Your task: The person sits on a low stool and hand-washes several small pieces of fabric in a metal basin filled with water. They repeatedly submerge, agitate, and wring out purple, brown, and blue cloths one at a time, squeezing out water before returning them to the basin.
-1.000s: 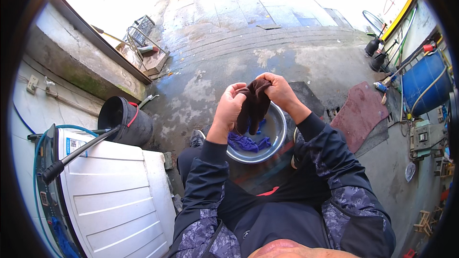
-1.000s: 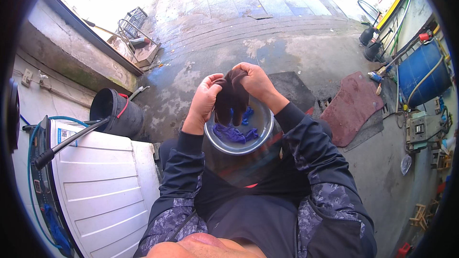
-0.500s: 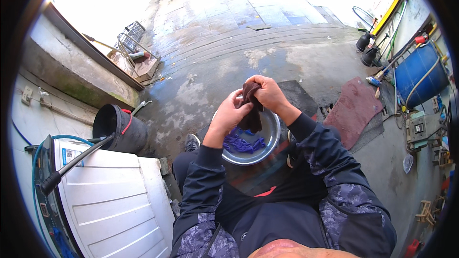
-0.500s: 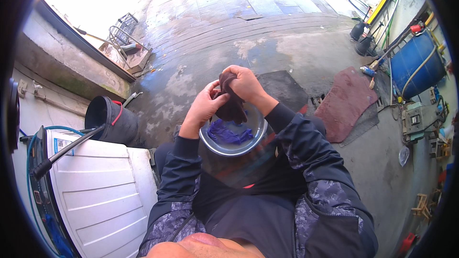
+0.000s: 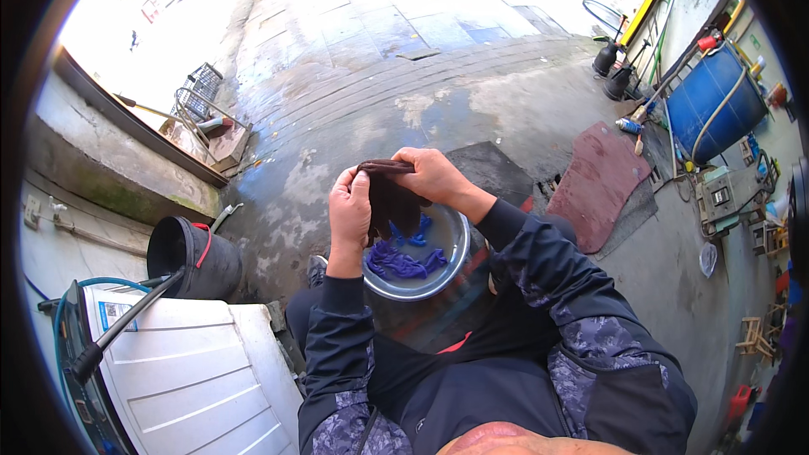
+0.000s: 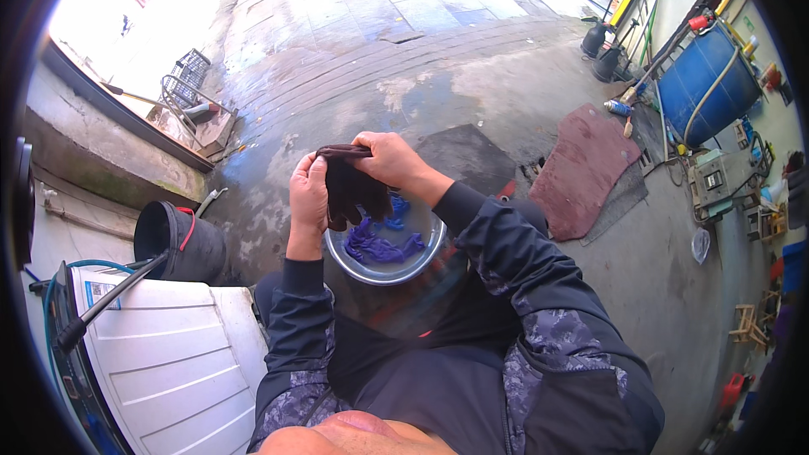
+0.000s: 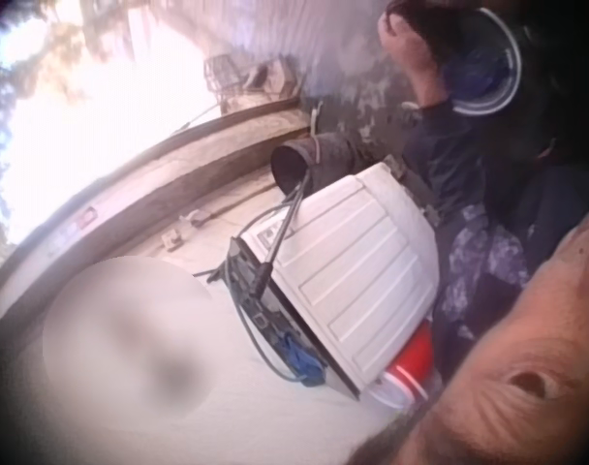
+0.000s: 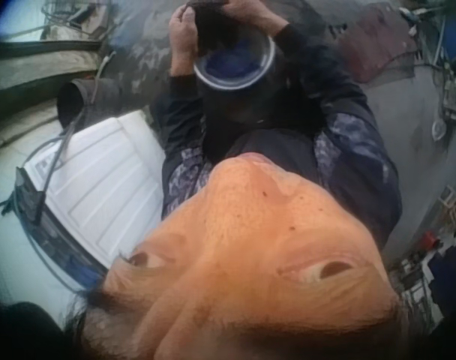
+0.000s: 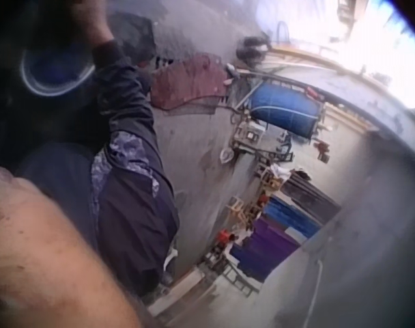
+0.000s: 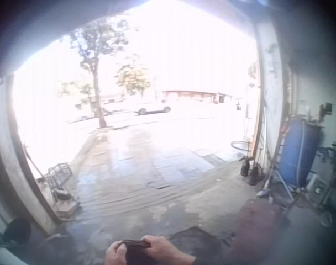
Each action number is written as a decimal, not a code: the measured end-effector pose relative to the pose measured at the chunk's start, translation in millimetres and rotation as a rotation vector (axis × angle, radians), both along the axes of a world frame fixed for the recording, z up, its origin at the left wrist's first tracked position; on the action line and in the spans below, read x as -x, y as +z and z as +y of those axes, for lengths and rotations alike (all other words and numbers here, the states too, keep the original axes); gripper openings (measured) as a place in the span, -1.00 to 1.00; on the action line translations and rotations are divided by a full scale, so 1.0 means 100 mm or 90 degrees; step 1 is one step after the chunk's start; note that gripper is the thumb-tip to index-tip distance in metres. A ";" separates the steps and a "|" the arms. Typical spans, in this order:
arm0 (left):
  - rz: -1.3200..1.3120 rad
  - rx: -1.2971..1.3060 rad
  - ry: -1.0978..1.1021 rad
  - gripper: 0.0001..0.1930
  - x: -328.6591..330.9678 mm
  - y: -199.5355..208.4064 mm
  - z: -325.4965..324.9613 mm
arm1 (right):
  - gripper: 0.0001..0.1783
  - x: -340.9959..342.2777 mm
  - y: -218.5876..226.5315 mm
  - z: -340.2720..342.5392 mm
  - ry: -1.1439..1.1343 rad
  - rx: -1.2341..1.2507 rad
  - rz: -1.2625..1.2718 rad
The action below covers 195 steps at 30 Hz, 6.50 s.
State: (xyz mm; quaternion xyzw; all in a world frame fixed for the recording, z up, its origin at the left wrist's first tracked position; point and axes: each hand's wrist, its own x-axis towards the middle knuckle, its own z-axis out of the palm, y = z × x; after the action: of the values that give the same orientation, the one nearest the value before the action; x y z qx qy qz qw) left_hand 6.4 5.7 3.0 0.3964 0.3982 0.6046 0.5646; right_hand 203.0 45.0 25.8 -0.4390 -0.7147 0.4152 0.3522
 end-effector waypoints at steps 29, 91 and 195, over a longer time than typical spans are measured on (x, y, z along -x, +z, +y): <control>-0.067 0.362 -0.023 -0.43 -0.08 -0.12 -0.05 | -0.77 0.17 -0.11 -0.02 0.002 0.217 0.374; -0.403 0.234 -0.207 -0.60 -0.02 -0.54 0.04 | -0.57 0.48 -0.14 -0.47 -0.019 -0.500 -0.072; 0.320 -0.116 -0.062 -0.82 -0.14 -0.52 0.06 | -0.82 0.26 -0.06 -0.28 -0.080 -0.314 0.030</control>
State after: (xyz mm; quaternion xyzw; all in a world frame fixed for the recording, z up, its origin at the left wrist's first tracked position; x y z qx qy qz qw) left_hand 20.5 11.5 -48.5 0.6021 0.4500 0.4928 0.4384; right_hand 177.4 17.5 20.0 -0.3740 -0.7571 0.2158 0.4903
